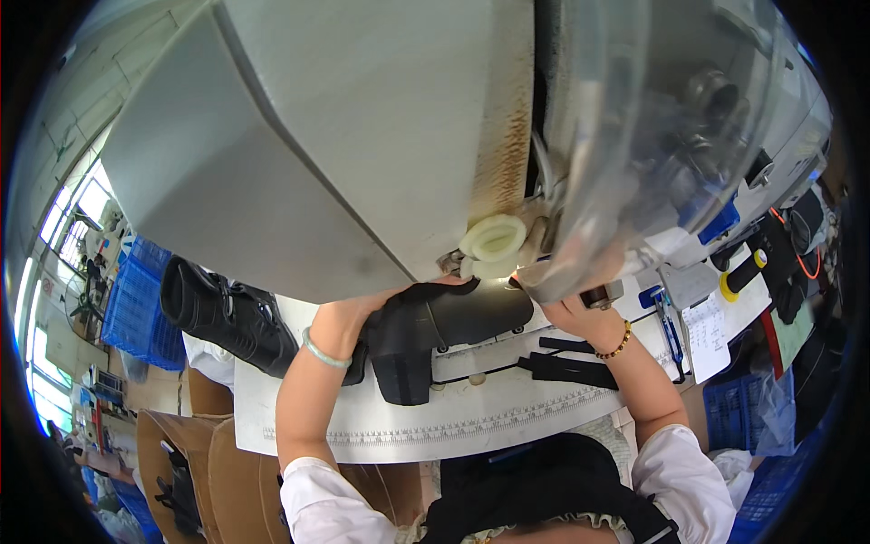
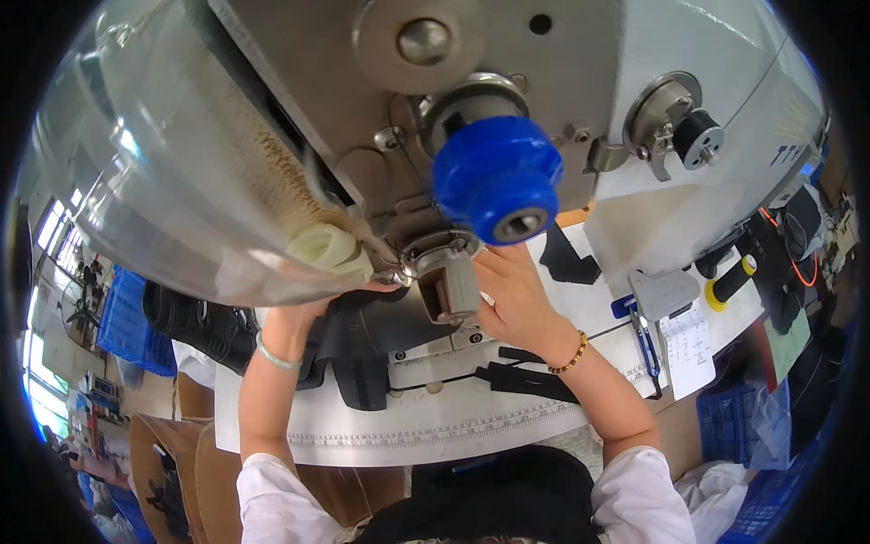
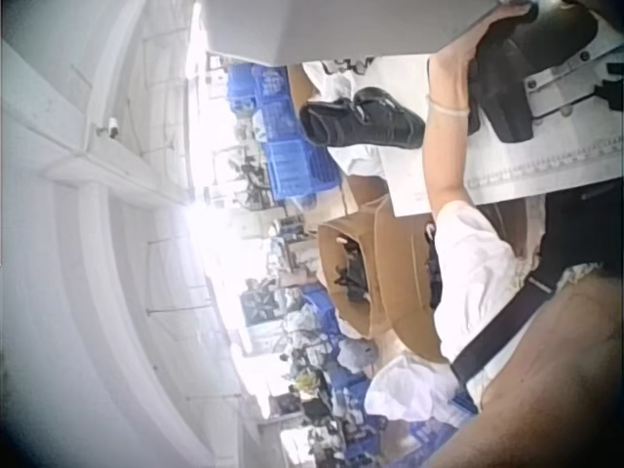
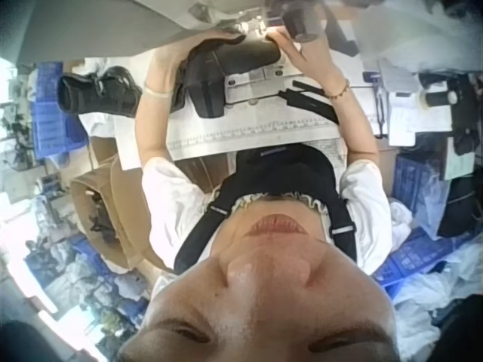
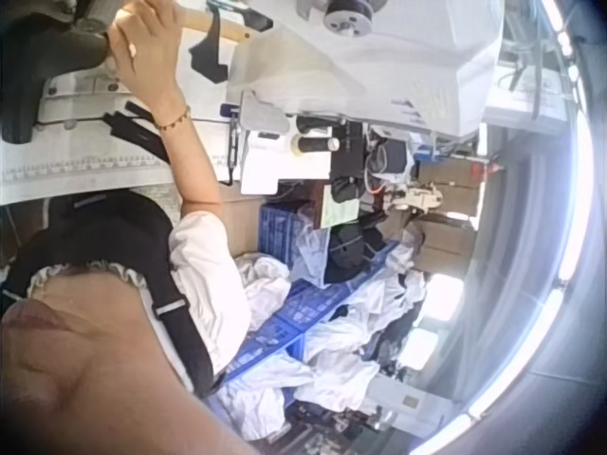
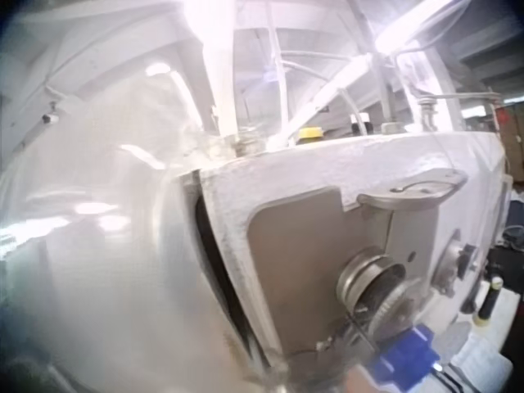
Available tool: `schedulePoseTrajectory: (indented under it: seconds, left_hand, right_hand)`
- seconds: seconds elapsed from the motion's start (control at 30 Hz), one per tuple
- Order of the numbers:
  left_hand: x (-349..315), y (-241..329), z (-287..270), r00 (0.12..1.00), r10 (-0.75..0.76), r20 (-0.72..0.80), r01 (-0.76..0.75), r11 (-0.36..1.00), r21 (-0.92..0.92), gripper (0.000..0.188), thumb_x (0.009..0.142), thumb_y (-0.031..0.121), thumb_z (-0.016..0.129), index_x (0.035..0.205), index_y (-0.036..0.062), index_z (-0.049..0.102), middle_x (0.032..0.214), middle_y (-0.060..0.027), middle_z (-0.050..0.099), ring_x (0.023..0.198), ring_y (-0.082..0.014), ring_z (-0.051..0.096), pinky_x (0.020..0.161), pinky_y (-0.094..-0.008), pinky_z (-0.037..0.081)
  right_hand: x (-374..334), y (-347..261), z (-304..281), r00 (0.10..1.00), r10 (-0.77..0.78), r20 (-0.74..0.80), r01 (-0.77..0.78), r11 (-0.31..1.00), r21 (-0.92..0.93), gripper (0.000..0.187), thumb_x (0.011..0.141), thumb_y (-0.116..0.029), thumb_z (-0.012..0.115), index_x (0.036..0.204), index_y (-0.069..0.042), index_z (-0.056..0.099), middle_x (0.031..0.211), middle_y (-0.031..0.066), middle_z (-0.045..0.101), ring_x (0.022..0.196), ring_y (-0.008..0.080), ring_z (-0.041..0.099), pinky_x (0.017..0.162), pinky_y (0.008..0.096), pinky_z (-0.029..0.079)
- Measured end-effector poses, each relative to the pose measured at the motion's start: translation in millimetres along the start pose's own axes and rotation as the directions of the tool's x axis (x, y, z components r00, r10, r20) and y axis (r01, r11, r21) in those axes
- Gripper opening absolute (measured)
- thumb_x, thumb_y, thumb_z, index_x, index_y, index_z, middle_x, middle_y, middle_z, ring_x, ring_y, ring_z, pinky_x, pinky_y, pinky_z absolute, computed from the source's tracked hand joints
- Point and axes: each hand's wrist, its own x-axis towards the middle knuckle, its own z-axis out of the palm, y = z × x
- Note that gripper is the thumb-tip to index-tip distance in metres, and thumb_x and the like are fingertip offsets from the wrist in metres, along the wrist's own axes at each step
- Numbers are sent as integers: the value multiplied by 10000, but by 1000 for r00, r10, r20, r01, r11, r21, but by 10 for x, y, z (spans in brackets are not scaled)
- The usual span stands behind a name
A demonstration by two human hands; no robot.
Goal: The person stitches together shoe upper components using an industrial sewing machine, with thread and sewing needles.
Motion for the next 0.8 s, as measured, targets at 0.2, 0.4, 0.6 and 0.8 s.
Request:
schedulePoseTrajectory:
  seconds: [0.2,0.4,0.6,0.8]
  left_hand:
    - [26,-201,-295,982,185,-30,-131,790,599,363,815,150,628,1137,37,504,1089,-82,577,980,-196,563,852,-321,476]
    - [45,34,-28,1000,21,0,-17,832,554,402,707,165,754,1043,-2,609,1019,-73,631,917,-174,580,810,-290,478]
    - [-290,-25,455,898,-425,-110,393,890,-232,271,733,79,727,958,-26,618,933,-56,633,788,-101,584,693,-230,477]
    - [-467,-113,741,925,-253,-283,238,967,-88,183,758,95,719,877,-18,636,824,-25,645,727,-72,590,654,-198,477]
  right_hand:
    - [-78,-74,152,991,102,-87,-88,985,150,249,627,-31,563,874,-10,586,856,94,564,883,305,504,852,451,353]
    - [-9,-141,-22,994,58,-97,-57,998,9,257,644,-9,576,900,16,571,971,129,568,972,308,512,895,443,370]
    - [-129,-254,-181,997,-10,-79,4,997,-78,412,619,69,551,1009,-61,581,1044,81,576,1011,279,530,900,402,401]
    - [-75,-266,-191,963,-270,-23,267,959,-101,318,662,-50,637,972,-121,636,1032,2,592,938,175,566,867,346,436]
